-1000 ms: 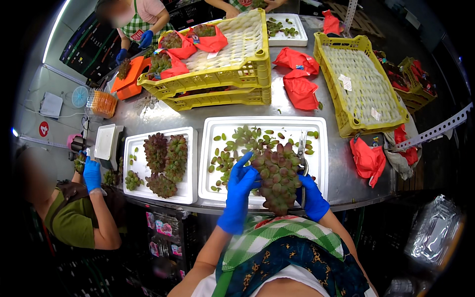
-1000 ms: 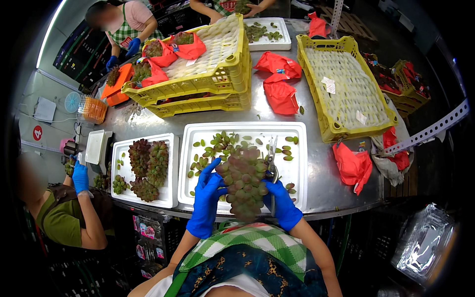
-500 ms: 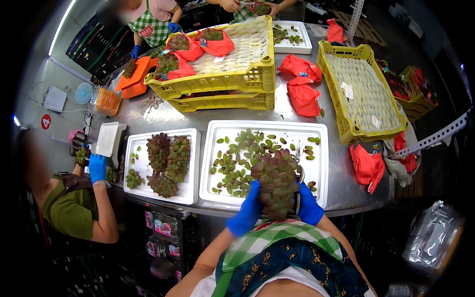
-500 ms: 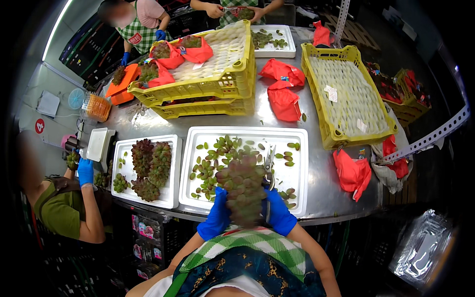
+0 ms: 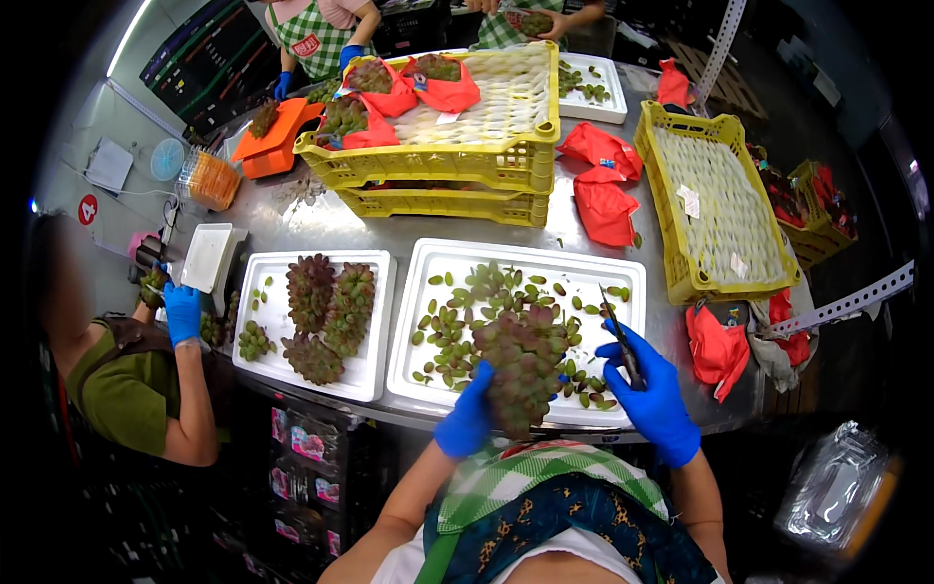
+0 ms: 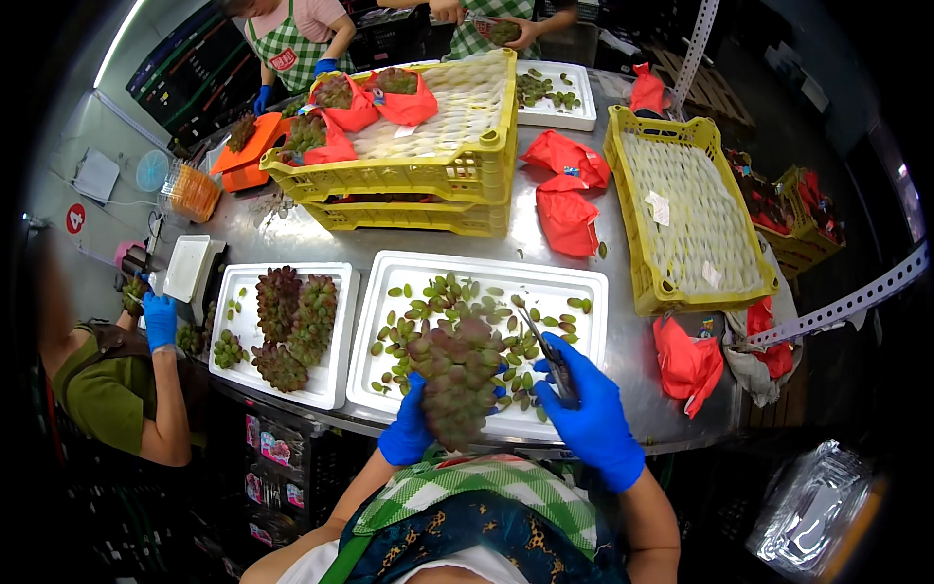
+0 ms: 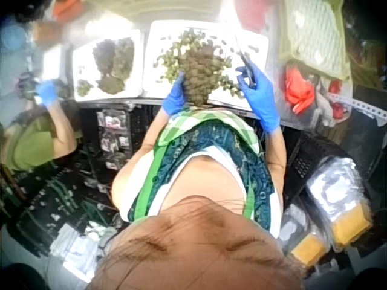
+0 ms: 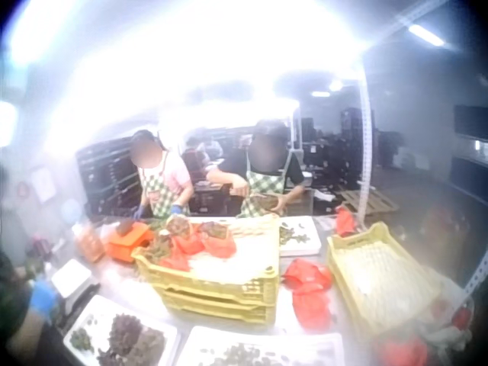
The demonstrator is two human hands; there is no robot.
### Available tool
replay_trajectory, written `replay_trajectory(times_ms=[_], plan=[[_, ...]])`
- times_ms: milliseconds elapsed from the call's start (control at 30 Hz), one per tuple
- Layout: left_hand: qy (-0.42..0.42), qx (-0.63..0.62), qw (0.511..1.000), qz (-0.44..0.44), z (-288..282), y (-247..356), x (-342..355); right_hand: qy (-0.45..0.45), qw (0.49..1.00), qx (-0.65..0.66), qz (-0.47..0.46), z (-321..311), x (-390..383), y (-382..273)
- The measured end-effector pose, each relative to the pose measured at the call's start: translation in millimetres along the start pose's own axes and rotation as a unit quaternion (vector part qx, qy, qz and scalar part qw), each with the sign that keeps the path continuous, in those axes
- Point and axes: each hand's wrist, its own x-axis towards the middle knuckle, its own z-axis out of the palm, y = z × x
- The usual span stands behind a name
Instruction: The person holds a bunch of grapes and uses shears to trim individual grapes and stems into a tray.
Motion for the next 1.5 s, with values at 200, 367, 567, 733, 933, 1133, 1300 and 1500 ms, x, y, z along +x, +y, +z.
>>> replay_trajectory(times_ms=[200, 367, 567, 733, 933, 1133, 1300, 1500], plan=[[0.107, 0.259, 0.958, -0.058, 4, 31, 21, -0.077, 0.926, -0.332, -0.161, -28, 10, 2], [0.149, 0.303, 0.938, -0.083, 2, 30, 16, -0.154, 0.845, -0.495, -0.134, -30, 11, -10], [0.130, 0.288, 0.949, 0.003, -2, 19, 13, -0.131, 0.730, -0.629, -0.230, -27, 19, -16], [0.142, 0.303, 0.943, -0.002, -1, 20, 8, -0.113, 0.647, -0.695, -0.291, -24, 28, -31], [0.141, 0.311, 0.940, -0.003, 4, 18, 6, -0.108, 0.573, -0.741, -0.333, -19, 34, -39], [0.119, 0.358, 0.926, 0.005, 12, 21, 4, -0.141, 0.526, -0.762, -0.350, -16, 36, -52], [0.088, 0.326, 0.941, 0.001, 22, 25, 1, -0.167, 0.496, -0.764, -0.377, -14, 42, -63], [0.075, 0.320, 0.944, -0.009, 22, 25, 2, -0.161, 0.485, -0.768, -0.385, -13, 44, -60]])
